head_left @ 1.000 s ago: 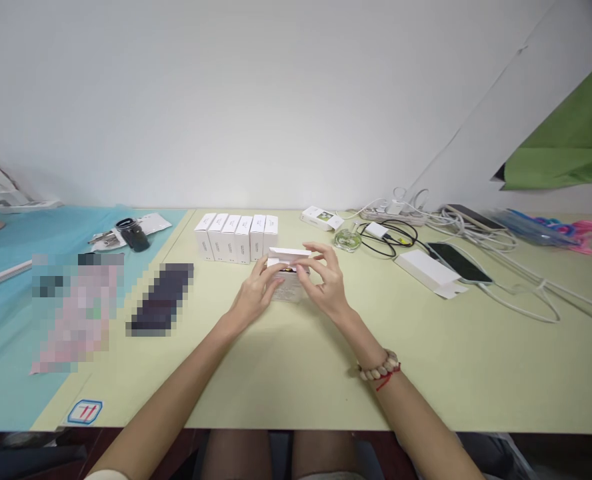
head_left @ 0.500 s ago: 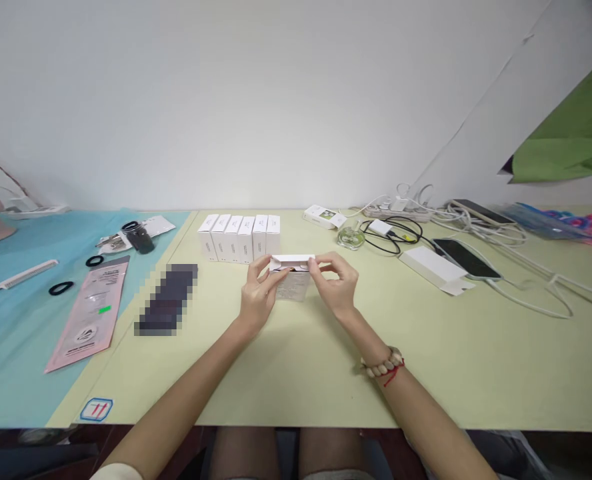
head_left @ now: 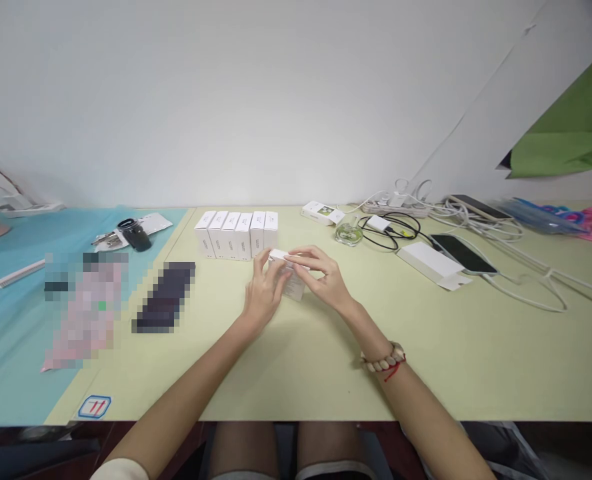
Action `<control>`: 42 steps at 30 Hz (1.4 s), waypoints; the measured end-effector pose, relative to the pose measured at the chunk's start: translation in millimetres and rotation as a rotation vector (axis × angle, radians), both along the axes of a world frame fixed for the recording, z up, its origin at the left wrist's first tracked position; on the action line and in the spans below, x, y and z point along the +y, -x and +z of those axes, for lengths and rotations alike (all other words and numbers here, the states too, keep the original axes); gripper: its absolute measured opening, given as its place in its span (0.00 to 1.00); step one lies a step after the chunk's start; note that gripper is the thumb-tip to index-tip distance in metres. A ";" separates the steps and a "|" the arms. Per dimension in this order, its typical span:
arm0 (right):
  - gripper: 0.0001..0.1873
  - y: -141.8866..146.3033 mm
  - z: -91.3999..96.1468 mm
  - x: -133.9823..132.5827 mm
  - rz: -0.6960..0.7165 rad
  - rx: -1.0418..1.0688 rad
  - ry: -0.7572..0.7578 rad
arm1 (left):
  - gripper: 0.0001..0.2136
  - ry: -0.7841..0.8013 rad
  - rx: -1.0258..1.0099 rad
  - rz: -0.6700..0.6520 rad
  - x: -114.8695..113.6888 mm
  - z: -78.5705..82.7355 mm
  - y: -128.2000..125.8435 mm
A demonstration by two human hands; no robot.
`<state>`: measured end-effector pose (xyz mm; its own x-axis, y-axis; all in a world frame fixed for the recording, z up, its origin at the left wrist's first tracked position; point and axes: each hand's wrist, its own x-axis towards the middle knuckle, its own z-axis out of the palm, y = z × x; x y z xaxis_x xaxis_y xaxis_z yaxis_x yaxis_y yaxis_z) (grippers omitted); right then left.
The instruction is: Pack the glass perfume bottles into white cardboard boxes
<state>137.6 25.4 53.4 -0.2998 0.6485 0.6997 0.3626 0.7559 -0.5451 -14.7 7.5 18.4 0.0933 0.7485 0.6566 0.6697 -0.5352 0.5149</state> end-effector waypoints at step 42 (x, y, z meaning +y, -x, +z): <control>0.32 -0.7 -45.6 64.9 -0.316 0.090 0.205 | 0.30 0.381 0.107 0.053 55.6 22.4 -38.4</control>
<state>138.3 90.3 7.8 -0.0060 0.8280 0.5608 0.5039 0.4869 -0.7135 23.7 63.1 40.8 0.1010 0.9420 0.3200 0.7517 -0.2829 0.5958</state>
